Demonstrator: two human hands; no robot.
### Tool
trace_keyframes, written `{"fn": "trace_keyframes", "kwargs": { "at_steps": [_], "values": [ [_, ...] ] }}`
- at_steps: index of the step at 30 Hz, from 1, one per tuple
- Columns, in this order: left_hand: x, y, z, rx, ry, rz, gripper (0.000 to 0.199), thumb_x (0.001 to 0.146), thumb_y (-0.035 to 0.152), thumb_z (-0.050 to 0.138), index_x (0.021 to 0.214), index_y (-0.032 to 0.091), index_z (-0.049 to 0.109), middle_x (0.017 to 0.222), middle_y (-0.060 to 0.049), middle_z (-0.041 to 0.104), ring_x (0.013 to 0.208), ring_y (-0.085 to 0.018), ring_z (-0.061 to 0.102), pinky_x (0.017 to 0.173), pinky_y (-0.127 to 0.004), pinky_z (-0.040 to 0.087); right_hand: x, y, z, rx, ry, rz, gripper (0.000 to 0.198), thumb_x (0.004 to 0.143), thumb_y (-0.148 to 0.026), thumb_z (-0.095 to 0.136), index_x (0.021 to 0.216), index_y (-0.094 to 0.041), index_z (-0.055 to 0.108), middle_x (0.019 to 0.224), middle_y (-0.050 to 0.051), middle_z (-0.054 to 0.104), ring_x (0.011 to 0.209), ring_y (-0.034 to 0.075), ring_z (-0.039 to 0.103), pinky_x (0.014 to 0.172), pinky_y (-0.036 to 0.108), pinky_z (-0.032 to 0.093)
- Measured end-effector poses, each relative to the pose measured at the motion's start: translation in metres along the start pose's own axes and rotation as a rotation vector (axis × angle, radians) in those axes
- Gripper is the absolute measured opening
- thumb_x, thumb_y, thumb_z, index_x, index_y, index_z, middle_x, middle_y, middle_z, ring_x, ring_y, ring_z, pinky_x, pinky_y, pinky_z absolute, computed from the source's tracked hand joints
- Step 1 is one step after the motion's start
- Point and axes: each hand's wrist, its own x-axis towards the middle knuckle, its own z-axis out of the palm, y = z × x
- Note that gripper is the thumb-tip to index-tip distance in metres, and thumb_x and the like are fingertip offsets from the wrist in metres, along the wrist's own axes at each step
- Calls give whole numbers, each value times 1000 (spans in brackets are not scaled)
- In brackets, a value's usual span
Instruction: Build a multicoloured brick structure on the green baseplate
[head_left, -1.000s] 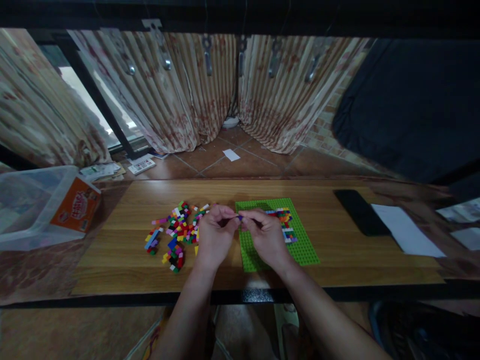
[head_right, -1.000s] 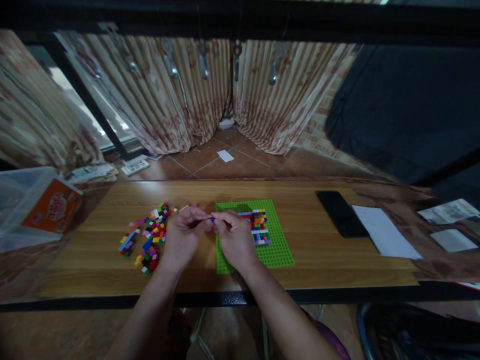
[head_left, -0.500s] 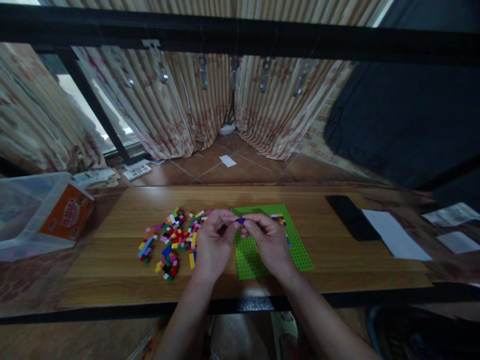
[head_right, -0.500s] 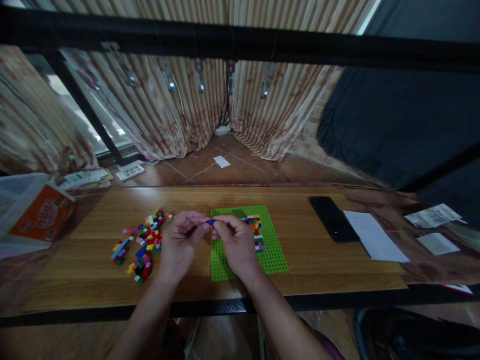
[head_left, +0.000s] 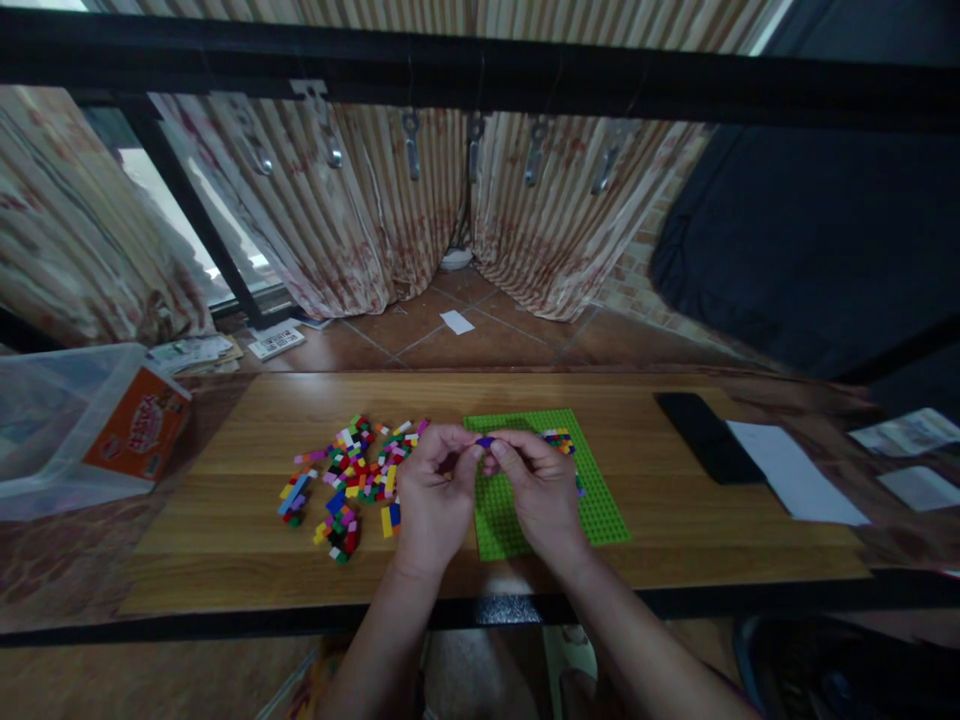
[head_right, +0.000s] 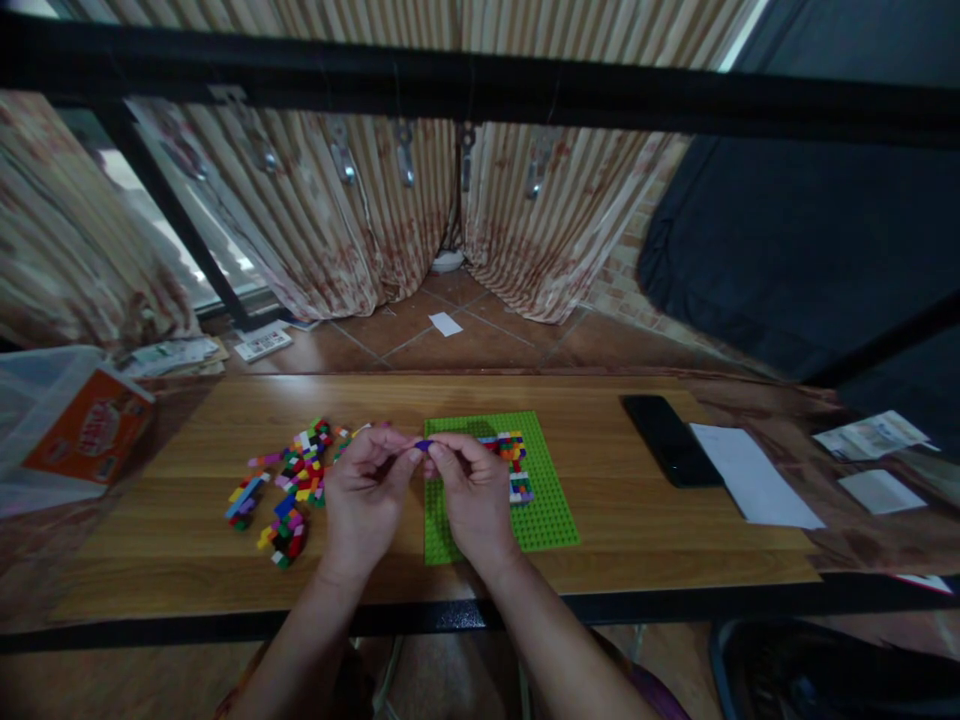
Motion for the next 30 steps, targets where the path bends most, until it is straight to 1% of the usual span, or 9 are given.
{"fn": "trace_keyframes", "kwargs": {
  "at_steps": [5,10,13,17,19,21,25,28,30],
  "values": [
    [2,0,0,-31,-28,-12,9,79,15,66,83,17,59,77,1,67,69,-10,65,67,-20,53,0,0,-2,9,5,3,9,81,-28,65,85,-24,72,68,-3,68,61,12,62,61,27,53],
    [4,1,2,-86,-48,-53,10,78,17,67,84,17,59,76,0,67,70,-12,66,68,-23,54,-1,-1,-1,-6,-3,23,12,79,-32,67,88,-25,71,76,-1,71,66,14,64,65,30,55],
    [4,0,3,-61,-71,-90,14,78,21,68,90,17,62,87,-3,71,74,-14,66,70,-26,54,4,-7,-10,-74,20,10,14,80,-35,65,87,-25,71,77,0,72,67,15,65,65,30,55],
    [5,-10,-2,59,-82,-146,23,79,27,66,100,18,64,99,-6,71,77,-16,66,69,-28,53,21,-23,-48,-227,133,-39,17,78,-35,65,86,-22,73,74,1,72,65,16,64,63,30,53],
    [6,-18,-6,167,-107,-174,20,80,27,64,97,17,65,97,-6,71,81,-17,66,72,-28,52,30,-29,-74,-318,171,-67,17,77,-35,67,85,-21,73,72,2,71,66,16,64,64,30,52],
    [6,-24,-9,305,-161,-211,19,80,26,62,95,17,66,92,-6,71,80,-17,65,72,-29,51,36,-33,-98,-387,180,-100,18,76,-35,69,85,-20,74,76,2,72,69,16,64,67,30,52],
    [5,-26,-3,479,-265,-246,24,81,25,59,102,17,67,78,-3,70,67,-17,64,64,-28,48,35,-32,-128,-495,-2,4,18,75,-35,71,85,-21,75,86,3,75,80,19,67,75,33,52],
    [4,-22,6,519,-268,-223,25,80,23,58,103,17,67,75,-3,69,64,-17,64,61,-28,48,31,-31,-134,-554,-153,97,16,76,-35,70,83,-22,76,85,3,76,80,20,68,75,33,51],
    [4,-19,10,549,-257,-215,23,80,22,59,100,17,68,74,-4,70,64,-17,65,60,-28,48,29,-31,-135,-583,-201,122,15,76,-35,69,82,-23,76,83,2,76,79,20,68,75,34,51]
  ]
}}
